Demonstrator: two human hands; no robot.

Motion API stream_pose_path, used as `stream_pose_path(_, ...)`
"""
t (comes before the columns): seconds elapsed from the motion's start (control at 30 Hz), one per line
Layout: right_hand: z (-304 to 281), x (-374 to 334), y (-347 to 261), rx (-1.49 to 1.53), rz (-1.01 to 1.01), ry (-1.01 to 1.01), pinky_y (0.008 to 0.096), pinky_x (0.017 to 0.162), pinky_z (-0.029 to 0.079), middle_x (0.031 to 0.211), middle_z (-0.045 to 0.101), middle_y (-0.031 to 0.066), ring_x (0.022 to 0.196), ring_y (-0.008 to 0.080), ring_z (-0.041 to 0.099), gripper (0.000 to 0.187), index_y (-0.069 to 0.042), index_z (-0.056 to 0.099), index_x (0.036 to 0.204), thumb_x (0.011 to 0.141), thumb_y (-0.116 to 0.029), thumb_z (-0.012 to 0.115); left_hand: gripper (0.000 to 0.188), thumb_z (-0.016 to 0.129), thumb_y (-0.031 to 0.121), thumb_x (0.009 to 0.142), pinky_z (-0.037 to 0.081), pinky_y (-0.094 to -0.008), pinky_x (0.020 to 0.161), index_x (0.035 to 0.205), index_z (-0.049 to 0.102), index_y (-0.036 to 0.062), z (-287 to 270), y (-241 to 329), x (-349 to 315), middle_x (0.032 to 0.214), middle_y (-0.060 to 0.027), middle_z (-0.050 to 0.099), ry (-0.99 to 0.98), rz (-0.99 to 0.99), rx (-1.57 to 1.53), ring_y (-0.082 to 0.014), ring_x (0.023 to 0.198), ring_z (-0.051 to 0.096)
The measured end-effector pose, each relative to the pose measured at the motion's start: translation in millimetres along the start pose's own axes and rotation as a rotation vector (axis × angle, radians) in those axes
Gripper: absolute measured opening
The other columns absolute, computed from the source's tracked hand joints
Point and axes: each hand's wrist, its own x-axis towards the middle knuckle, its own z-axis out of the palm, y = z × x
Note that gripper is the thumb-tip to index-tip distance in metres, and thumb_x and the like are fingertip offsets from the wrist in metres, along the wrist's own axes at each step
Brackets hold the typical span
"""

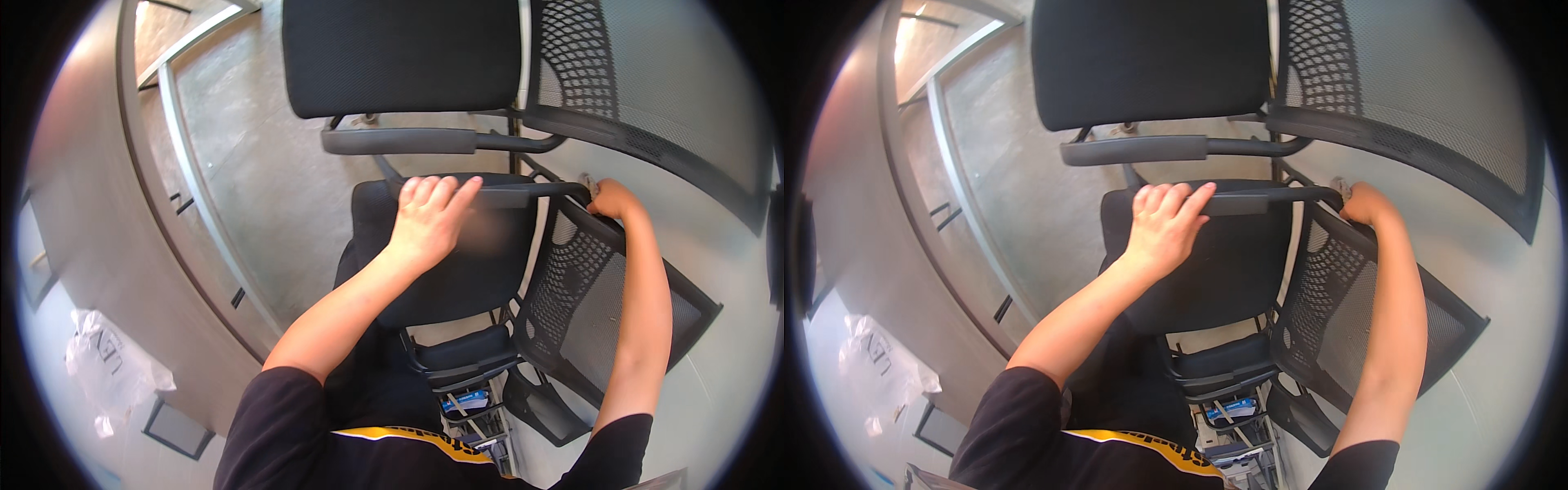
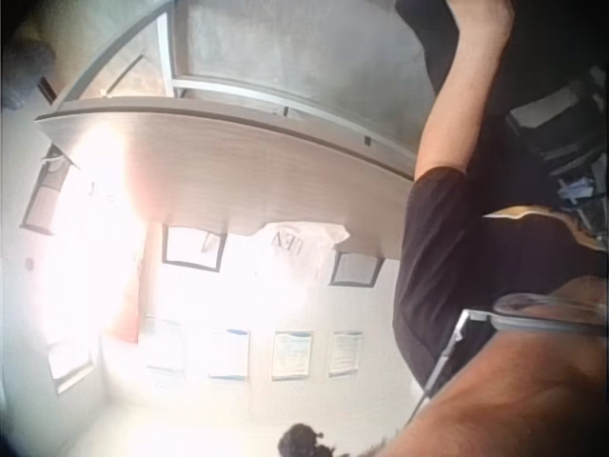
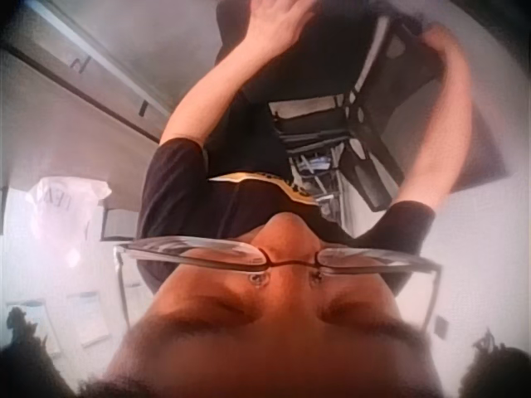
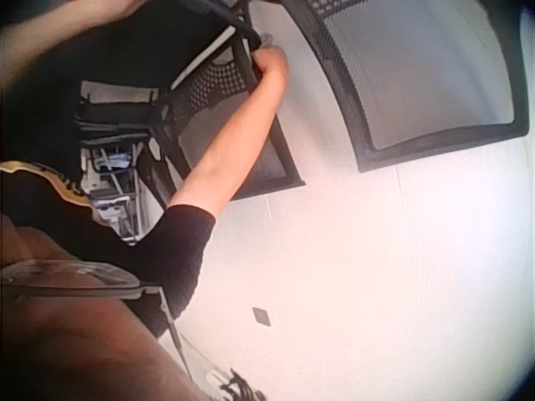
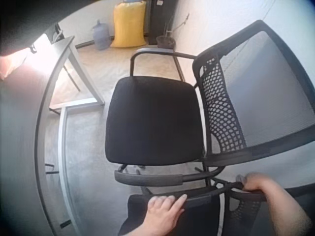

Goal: The person wipes the seat, armrests, and mesh back of multiple office chairs with a cloth.

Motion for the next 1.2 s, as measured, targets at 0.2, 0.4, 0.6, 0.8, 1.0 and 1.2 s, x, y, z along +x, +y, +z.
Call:
stream_pose_path(0.2,1.9,-91.0,-86.5,0.385,-0.341,0.565,0.0460,0.083,0.053,0.098,0.070,0.0248,0.095,0.0388,0.070,0.035,-0.003,0.066,0.120,0.089,-0.019,0.066,0.053,0.073,0.015,0.085,0.036,-0.0493,0.106,0.136,0.058,0.0119,-10.0,-0.2,-5.6,0.118,-0.0094,0.057,0.010,-0.066,-0.110,-0.0305,0.114,0.054)
stream_pose_path(0.4,58.3,-195.7,-187.5,0.641,-0.501,0.585,0.0470,0.079,0.055,0.113,0.067,0.0217,0.093,0.0409,0.067,0.038,-0.001,0.065,0.119,0.086,-0.018,0.073,0.057,0.067,0.023,0.096,0.035,-0.0474,0.115,0.145,0.048,0.0034,-61.2,31.1,-41.4,0.138,-0.0138,0.051,-0.051,-0.431,-0.990,-0.0302,0.131,0.048)
stream_pose_path(0.6,72.6,-212.2,-224.8,0.897,-0.875,0.445,0.0407,0.094,0.056,0.113,0.072,0.0185,0.106,0.0342,0.070,0.031,-0.004,0.072,0.117,0.087,-0.011,0.073,0.029,0.053,0.011,0.103,0.052,-0.0326,0.096,0.129,0.058,-0.0010,-69.4,-9.1,-82.1,0.117,-0.0077,0.068,0.399,-1.095,-1.231,-0.0163,0.107,0.065)
stream_pose_path(0.8,39.4,-116.9,-200.7,0.763,-0.705,1.024,0.0376,0.086,0.054,0.101,0.072,0.0143,0.094,0.0321,0.069,0.013,-0.001,0.071,0.102,0.093,-0.008,0.064,0.027,0.052,0.019,0.102,0.050,-0.0329,0.094,0.116,0.064,-0.0007,-12.2,-62.9,-51.7,0.108,-0.0129,0.070,0.214,-0.507,-0.295,-0.0236,0.100,0.067)
stream_pose_path(1.0,58.2,-59.7,-211.9,0.521,-0.656,1.091,0.0449,0.058,0.046,0.065,0.058,0.0113,0.063,0.0352,0.059,0.029,-0.003,0.055,0.066,0.090,-0.015,0.065,0.031,0.050,0.024,0.100,0.042,-0.0432,0.096,0.114,0.066,0.0008,33.1,-123.5,-40.6,0.115,-0.0200,0.064,0.008,-0.721,-0.653,-0.0373,0.105,0.057)
stream_pose_path(1.2,68.3,-47.4,-208.0,0.391,-0.680,1.138,0.0448,0.059,0.046,0.064,0.054,0.0125,0.063,0.0357,0.057,0.025,-0.004,0.051,0.065,0.087,-0.012,0.061,0.023,0.055,0.017,0.099,0.051,-0.0409,0.093,0.110,0.067,0.0018,81.5,-210.0,-28.8,0.111,-0.0156,0.068,-0.220,-0.681,-0.924,-0.0358,0.108,0.063)
